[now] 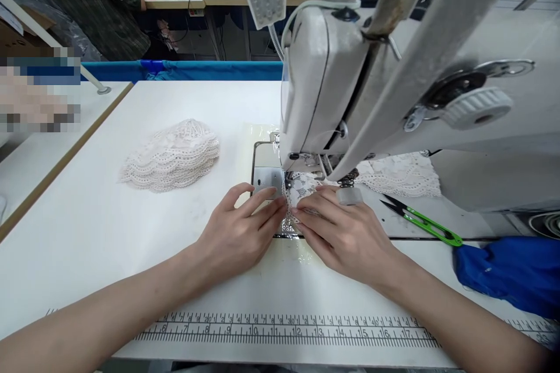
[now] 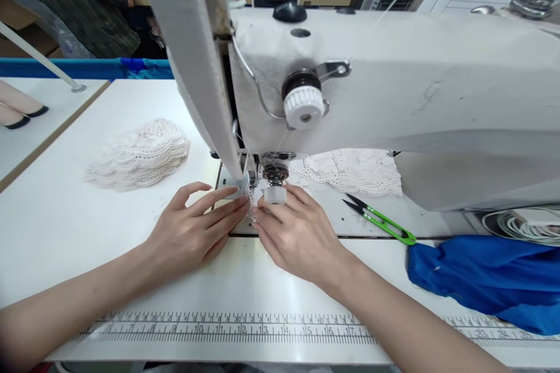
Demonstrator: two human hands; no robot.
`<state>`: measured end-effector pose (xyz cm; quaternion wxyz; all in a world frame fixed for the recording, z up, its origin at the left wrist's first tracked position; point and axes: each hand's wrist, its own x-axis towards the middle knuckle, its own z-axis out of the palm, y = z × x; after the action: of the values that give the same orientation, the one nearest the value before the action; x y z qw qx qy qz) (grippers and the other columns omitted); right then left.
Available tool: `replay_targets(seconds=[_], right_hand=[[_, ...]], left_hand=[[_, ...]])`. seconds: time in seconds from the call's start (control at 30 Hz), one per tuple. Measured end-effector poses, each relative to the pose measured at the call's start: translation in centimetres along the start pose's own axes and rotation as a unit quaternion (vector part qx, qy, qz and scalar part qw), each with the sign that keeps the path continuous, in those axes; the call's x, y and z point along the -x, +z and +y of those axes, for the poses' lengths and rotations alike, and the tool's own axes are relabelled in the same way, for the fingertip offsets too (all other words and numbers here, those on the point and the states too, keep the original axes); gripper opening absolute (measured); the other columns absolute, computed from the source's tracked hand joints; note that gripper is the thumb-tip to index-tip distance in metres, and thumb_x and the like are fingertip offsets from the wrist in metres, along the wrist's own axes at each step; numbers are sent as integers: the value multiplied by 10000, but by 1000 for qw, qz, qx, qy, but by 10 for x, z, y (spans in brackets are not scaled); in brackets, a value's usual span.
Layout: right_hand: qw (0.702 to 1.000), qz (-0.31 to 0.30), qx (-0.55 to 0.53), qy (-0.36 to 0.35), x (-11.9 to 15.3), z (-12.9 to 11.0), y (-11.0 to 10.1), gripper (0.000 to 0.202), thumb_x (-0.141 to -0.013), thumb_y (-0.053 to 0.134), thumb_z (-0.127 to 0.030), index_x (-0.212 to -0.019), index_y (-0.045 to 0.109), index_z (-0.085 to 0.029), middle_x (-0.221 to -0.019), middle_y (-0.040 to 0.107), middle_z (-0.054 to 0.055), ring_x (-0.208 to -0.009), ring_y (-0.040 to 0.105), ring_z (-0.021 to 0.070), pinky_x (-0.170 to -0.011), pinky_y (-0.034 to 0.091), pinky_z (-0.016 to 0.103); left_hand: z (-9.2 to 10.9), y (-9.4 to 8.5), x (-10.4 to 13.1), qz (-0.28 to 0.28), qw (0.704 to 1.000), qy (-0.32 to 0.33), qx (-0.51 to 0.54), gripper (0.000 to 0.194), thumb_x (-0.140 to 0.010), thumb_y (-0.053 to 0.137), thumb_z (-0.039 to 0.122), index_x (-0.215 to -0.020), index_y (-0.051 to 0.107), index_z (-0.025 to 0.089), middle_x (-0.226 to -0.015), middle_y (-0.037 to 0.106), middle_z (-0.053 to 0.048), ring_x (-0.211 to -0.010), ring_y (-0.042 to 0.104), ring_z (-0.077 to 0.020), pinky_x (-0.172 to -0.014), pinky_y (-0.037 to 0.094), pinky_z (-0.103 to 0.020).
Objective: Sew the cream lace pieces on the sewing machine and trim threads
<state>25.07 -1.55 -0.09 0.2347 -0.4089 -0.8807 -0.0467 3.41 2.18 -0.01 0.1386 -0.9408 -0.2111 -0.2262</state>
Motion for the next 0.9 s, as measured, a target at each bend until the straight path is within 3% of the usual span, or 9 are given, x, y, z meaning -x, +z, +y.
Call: replay_targets(seconds=[0.9], right_hand=[[999,41,31,14,-2,2,5,206,-926,534,-217,-983,724,-159,-916,727,63,-891,656,195,-889,503,374]], left_hand=[[-5,4,-3,7,1000,-25,-16,269,-877,537,98,-1097,678,163,-1100,719,-42,-1049,618,-208,-942,368,-406]])
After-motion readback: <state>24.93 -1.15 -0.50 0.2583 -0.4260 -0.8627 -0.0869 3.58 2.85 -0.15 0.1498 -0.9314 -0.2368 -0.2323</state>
